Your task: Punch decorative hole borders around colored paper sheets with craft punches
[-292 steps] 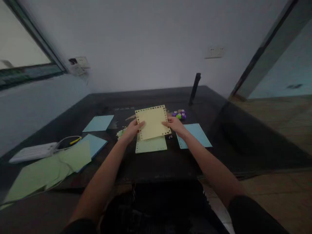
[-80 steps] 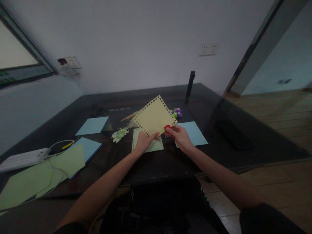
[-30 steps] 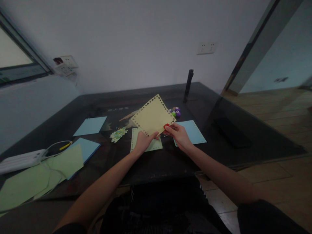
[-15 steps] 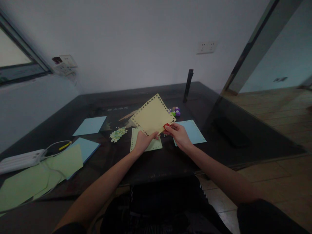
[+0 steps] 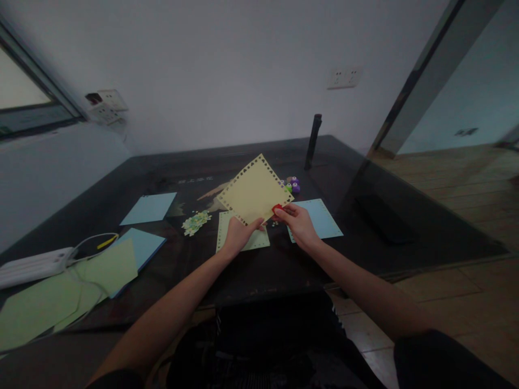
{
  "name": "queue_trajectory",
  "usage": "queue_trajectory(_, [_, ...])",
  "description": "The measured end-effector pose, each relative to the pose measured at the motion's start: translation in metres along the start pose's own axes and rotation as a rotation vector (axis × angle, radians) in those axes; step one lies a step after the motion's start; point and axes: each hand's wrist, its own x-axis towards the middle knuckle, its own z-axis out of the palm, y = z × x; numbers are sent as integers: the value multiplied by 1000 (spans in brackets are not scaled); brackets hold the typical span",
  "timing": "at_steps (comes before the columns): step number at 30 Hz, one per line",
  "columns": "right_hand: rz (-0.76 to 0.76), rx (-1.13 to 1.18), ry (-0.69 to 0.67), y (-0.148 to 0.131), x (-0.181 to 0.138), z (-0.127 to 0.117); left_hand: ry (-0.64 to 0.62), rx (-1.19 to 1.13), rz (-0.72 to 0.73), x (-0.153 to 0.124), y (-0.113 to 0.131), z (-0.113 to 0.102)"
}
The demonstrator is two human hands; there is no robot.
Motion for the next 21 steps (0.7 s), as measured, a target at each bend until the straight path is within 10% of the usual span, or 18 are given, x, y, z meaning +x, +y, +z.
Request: queue_trajectory(21, [-5, 9, -32, 1, 3, -7, -42, -50, -4, -3, -7, 5])
